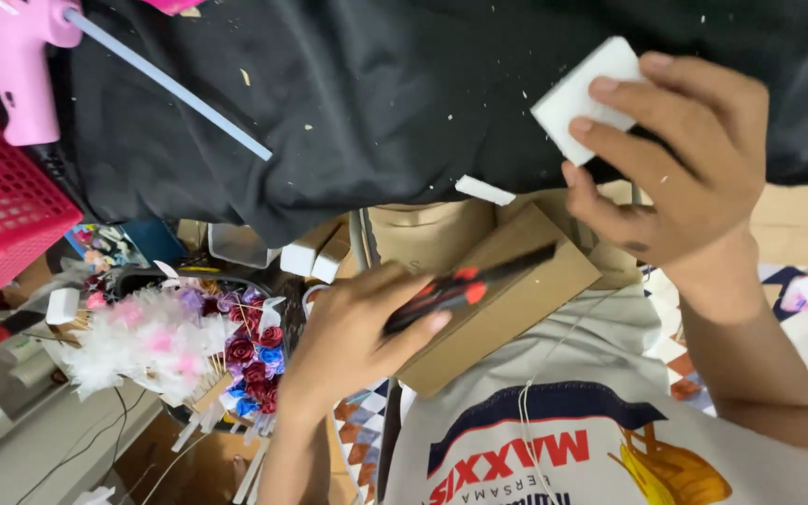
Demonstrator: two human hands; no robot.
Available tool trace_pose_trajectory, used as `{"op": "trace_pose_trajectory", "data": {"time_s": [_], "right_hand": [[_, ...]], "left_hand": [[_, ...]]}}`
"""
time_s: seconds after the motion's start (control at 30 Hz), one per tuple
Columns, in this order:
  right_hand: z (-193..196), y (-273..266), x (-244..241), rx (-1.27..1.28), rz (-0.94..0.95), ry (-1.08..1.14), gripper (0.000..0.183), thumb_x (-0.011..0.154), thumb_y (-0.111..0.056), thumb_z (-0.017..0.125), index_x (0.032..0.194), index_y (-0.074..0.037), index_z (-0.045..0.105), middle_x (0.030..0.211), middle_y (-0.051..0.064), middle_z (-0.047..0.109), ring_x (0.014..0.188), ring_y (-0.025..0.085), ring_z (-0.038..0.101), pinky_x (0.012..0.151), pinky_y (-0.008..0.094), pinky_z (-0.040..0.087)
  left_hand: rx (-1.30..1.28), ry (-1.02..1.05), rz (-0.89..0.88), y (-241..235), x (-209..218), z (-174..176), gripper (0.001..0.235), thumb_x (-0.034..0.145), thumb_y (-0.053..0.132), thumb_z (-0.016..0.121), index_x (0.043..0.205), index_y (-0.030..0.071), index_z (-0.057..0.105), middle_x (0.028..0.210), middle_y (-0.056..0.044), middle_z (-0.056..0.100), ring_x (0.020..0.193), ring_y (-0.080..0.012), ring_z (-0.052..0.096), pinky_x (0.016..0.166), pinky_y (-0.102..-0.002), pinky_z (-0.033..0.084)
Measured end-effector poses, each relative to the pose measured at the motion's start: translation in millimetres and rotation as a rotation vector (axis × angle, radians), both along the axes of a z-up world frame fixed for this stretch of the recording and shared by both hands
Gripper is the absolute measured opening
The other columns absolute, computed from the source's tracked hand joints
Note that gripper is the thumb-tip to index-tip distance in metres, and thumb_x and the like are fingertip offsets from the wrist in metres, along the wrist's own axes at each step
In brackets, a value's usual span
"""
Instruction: Assembling a cardboard structure using a hot glue gun and scissors.
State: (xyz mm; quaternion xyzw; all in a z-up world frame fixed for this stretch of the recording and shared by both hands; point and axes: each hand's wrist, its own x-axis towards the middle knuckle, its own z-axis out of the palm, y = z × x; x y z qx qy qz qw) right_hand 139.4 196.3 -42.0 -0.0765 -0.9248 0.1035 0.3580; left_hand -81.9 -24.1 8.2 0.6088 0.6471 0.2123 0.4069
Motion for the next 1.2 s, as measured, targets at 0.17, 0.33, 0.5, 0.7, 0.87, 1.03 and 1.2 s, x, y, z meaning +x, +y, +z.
{"op": "trace_pose_trajectory", "data": {"time_s": [0.17, 0.33, 0.5, 0.7, 0.87, 1.03, 1.2], "right_hand": [[-18.6, 4.1, 5.1, 0.063, 0.010, 0.063, 0.018, 0.098, -0.014, 0.071, 0.102, 0.001, 0.080, 0.106, 0.023, 0.077, 0.092, 0.042, 0.069, 0.084, 0.046, 0.060], [-15.5, -1.1, 3.0, 0.085, -0.010, 0.011, 0.015, 0.098, -0.016, 0.068, 0.094, -0.005, 0.078, 0.104, 0.018, 0.075, 0.088, 0.041, 0.066, 0.080, 0.042, 0.057], [-14.6, 1.1, 2.5, 0.110, 0.005, -0.047, 0.018, 0.091, -0.012, 0.066, 0.098, -0.010, 0.083, 0.104, 0.014, 0.074, 0.096, 0.029, 0.066, 0.085, 0.040, 0.057], [-23.6, -0.7, 7.4, 0.055, 0.012, -0.010, 0.025, 0.083, -0.012, 0.062, 0.097, -0.012, 0.082, 0.102, 0.013, 0.073, 0.095, 0.037, 0.063, 0.080, 0.044, 0.061], [-24.7, -3.9, 11.8, 0.016, -0.010, -0.032, 0.021, 0.087, -0.014, 0.066, 0.102, -0.014, 0.081, 0.107, 0.011, 0.071, 0.100, 0.040, 0.061, 0.076, 0.044, 0.062], [-24.6, -1.1, 12.0, 0.038, 0.030, -0.044, 0.018, 0.092, -0.018, 0.067, 0.101, -0.011, 0.081, 0.106, 0.014, 0.071, 0.098, 0.038, 0.063, 0.080, 0.044, 0.062], [-29.0, -5.8, 15.1, 0.015, -0.010, -0.028, 0.016, 0.088, -0.016, 0.071, 0.100, -0.013, 0.081, 0.106, 0.013, 0.071, 0.096, 0.040, 0.066, 0.074, 0.046, 0.062]], "left_hand": [[0.069, -0.331, 0.172, -33.0, 17.4, -6.4, 0.045, 0.112, 0.033, 0.043, 0.146, 0.005, 0.051, 0.092, -0.008, 0.065, 0.075, -0.0176, 0.060, 0.066, -0.031, 0.046], [0.296, 0.040, 0.300, 10.0, 50.8, -16.8, 0.039, 0.113, 0.023, 0.040, 0.145, 0.004, 0.053, 0.098, -0.009, 0.063, 0.064, -0.0195, 0.055, 0.053, -0.031, 0.040], [0.255, 0.195, 0.247, 26.1, 44.5, -17.1, 0.039, 0.111, 0.021, 0.044, 0.148, 0.010, 0.053, 0.096, -0.002, 0.060, 0.057, -0.0147, 0.043, 0.046, -0.028, 0.035], [0.227, 0.222, 0.181, 25.9, 34.4, -11.5, 0.039, 0.109, 0.019, 0.049, 0.148, 0.013, 0.054, 0.095, -0.001, 0.060, 0.054, -0.0134, 0.044, 0.049, -0.027, 0.037], [0.231, 0.236, 0.160, 31.4, 32.9, -3.5, 0.040, 0.108, 0.018, 0.050, 0.146, 0.011, 0.054, 0.098, -0.002, 0.062, 0.056, -0.0125, 0.048, 0.046, -0.027, 0.037], [0.211, 0.236, 0.159, 29.3, 31.7, -2.0, 0.039, 0.108, 0.020, 0.049, 0.146, 0.013, 0.055, 0.098, -0.001, 0.063, 0.052, -0.0133, 0.046, 0.046, -0.028, 0.037], [0.193, 0.234, 0.132, 31.0, 28.0, 1.3, 0.041, 0.106, 0.016, 0.051, 0.147, 0.013, 0.054, 0.095, -0.002, 0.061, 0.054, -0.0135, 0.049, 0.047, -0.029, 0.036]]}}
